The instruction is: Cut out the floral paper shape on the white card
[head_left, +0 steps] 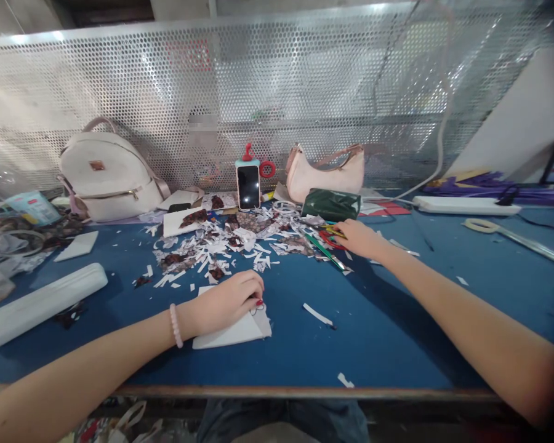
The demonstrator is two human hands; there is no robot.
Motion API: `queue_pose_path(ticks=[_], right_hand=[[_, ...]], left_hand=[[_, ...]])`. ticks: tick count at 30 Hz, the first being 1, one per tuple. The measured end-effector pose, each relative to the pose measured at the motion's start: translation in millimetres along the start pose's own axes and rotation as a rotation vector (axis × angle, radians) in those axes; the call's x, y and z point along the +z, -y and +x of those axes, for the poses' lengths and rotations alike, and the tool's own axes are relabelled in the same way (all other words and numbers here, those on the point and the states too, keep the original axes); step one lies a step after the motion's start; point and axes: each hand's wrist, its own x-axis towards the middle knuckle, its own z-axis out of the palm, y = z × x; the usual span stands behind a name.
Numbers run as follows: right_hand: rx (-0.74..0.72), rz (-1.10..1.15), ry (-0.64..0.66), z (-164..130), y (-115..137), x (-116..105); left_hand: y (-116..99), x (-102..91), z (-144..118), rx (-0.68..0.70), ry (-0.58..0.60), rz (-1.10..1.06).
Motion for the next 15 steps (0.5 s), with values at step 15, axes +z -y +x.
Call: queue_pose_path(ticks=[15], right_hand=[[0.143, 0.252, -0.203, -11.9, 12.6, -15.3]], left_hand=[[23.0, -12.2, -7.4, -0.069, 0.048, 0.071]])
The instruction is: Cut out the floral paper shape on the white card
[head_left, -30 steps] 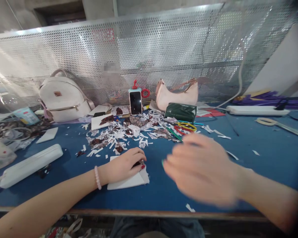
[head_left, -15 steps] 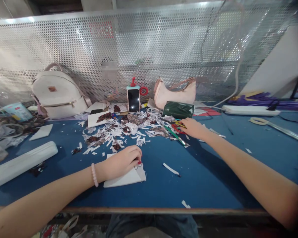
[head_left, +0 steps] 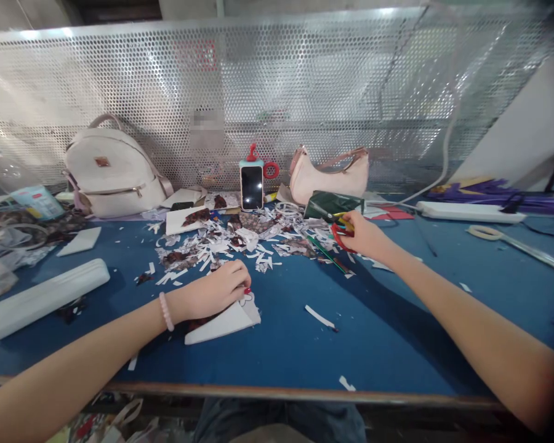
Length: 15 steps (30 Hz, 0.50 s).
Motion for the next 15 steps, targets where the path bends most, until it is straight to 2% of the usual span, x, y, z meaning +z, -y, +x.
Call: queue_pose_path(ticks=[2, 3, 6, 10, 15], right_hand=[[-0.075, 0.118, -0.037, -8.8, 16.0, -6.4], [-0.138, 0.154, -0.011, -14.5, 25.8, -9.3], [-0.296, 0.141, 0.155, -34.8, 58.5, -16.9], [-0.421, 0.114, 0.292, -61.9, 96.5, -23.4], [-0.561, 0.093, 0.348, -80.4, 119.1, -27.4]], left_hand=[[5.7, -5.0, -4.2, 0.012, 0.048, -0.052], [8.7, -7.4, -6.5, 0.021, 0.067, -0.070], [17.5, -12.1, -12.5, 0.008, 0.077, -0.060], [24.4, -11.1, -14.3, -0.005, 0.099, -0.064], [24.1, -7.2, -11.7, -0.021, 0.068, -0.096]])
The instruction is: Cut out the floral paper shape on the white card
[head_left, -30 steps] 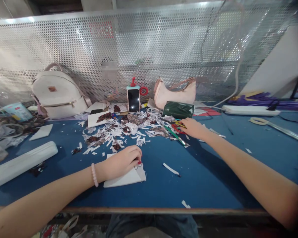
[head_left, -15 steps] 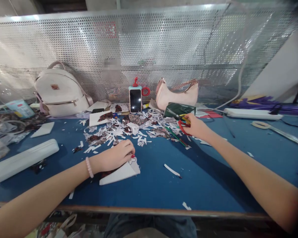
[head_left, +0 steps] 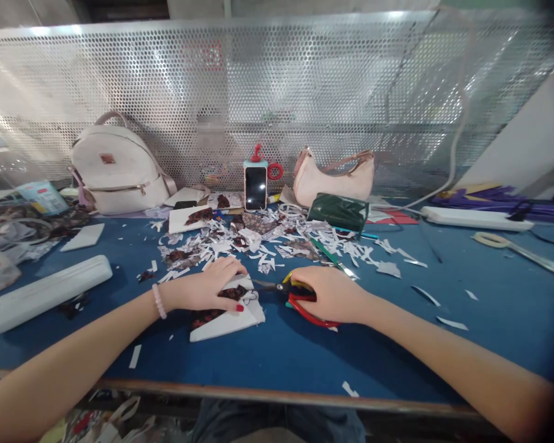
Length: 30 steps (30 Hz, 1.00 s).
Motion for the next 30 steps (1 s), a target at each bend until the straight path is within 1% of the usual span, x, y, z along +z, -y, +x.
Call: queue_pose_path(ticks=[5, 8, 11, 16, 22, 30], right_hand=[[-0.010, -0.017, 0.048, -1.2, 5.7, -0.9], [-0.002, -0.018, 0.059, -1.9, 7.6, -0.7], [0.000, -0.046, 0.064, -1.7, 10.9, -0.3], [-0.011, -0.132, 0.089, -0.8, 16.9, -0.8], [-0.041, -0.180, 0.077, -2.0, 19.1, 0.6], [-0.032, -0.171, 0.080, -2.9, 22.2, -0.1]], left_hand=[[-3.0, -1.7, -0.9, -0.025, 0.001, 0.004], [-6.3, -3.5, -1.6, 0.015, -0.057, 0.014], [-10.6, -4.0, -0.3, 0.059, -0.115, -0.028], [-12.5, -0.3, 6.9, 0.066, -0.076, -0.117], [-9.4, 4.3, 12.1, 0.064, -0.103, -0.112], [-10.8, 4.9, 12.8, 0.054, -0.126, -0.095]])
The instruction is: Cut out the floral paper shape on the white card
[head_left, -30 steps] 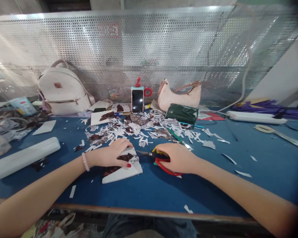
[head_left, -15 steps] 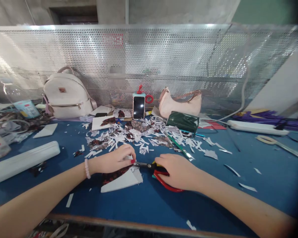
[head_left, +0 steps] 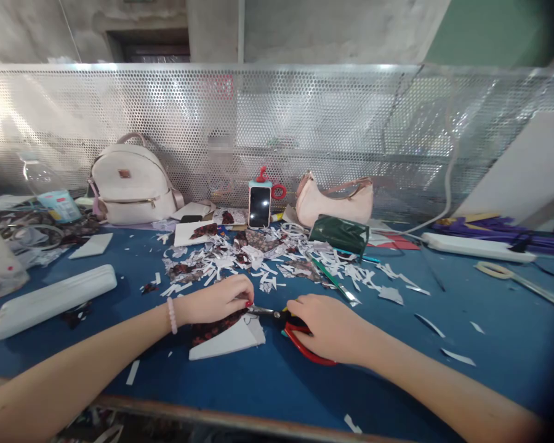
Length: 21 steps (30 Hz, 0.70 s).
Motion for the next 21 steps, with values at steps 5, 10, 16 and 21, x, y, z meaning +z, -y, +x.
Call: queue_pose_path(ticks=[5, 10, 16, 21], right_hand=[[-0.006, 0.014, -0.019, -0.2, -0.5, 2.1], [-0.001, 0.021, -0.023, 0.3, -1.2, 3.7], [0.010, 0.010, -0.003, 0.0, 0.3, 0.9], [0.003, 0.005, -0.006, -0.7, -0.1, 1.8]], left_hand=[[-5.8, 1.5, -0.4, -0.015, -0.008, 0.036], [-6.3, 5.6, 1.0, -0.038, -0.019, 0.059], [-5.4, 7.3, 3.3, -0.023, 0.000, 0.068], [-6.6, 7.4, 4.4, -0.003, -0.004, 0.097]])
